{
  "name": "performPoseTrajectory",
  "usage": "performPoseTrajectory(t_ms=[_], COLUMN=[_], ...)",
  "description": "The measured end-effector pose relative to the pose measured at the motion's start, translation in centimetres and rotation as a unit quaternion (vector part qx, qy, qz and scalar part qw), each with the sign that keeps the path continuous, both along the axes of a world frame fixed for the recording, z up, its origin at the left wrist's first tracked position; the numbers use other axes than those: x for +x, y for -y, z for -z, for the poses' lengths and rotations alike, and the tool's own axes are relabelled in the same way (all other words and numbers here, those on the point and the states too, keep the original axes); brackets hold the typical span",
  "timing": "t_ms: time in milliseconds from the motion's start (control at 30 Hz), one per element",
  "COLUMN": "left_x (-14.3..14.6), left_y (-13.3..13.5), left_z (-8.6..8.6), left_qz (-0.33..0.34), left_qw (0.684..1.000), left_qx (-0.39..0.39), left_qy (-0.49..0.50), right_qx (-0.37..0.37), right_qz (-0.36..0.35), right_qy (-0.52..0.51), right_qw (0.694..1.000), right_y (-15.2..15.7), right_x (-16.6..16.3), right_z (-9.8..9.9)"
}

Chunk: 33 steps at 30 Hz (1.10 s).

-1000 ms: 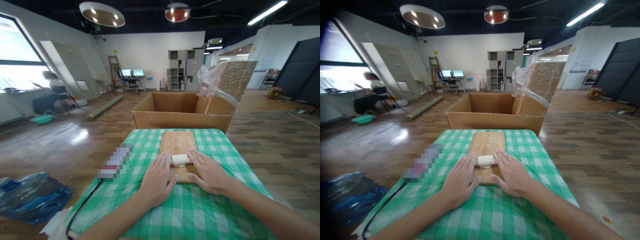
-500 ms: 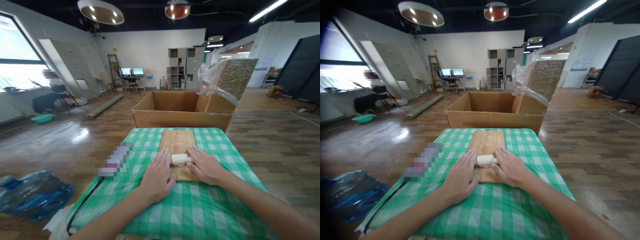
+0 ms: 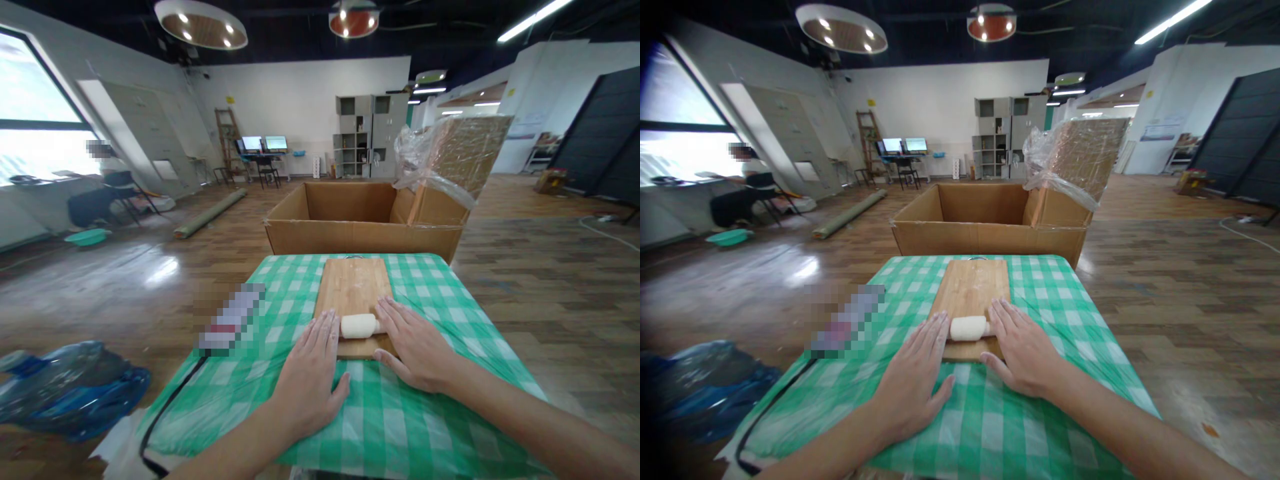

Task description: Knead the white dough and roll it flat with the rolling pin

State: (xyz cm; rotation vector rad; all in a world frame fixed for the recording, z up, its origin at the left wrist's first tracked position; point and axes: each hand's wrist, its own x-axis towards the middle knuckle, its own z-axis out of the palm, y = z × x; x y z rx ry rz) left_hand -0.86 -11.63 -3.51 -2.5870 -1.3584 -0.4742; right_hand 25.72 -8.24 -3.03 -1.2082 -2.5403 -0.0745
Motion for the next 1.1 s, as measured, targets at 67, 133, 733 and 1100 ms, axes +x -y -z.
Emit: performPoseTrajectory(t_ms=[67,133,733,1100], left_x=[-0.1,-0.1,0.8,0.6], left_y=[0.4,0.6,-4.6,-2.4], left_z=[-0.3,-0.8,-0.9,-1.1], left_qz=[-0.001,0.002,-0.048,-0.030], left_qw=[1.000,1.000,0.997,0.998], left_qx=[-0.002,-0.007,-0.056,-0.046], left_qy=[-0.003,-0.004,0.005,0.003], right_qx=[-0.001,-0.003,-0.028,0.025], right_qz=[-0.006,-0.013,0.047,0.042], right_qy=[-0.002,0.001,0.007,0.012], right_qw=[1.000,1.000,0.998,0.999], right_y=[0.3,0.5,-2.6,0.6], right_x=[0.1,0.2,-1.3,-0.8], right_z=[0.2,0.3,-0.7,1.1])
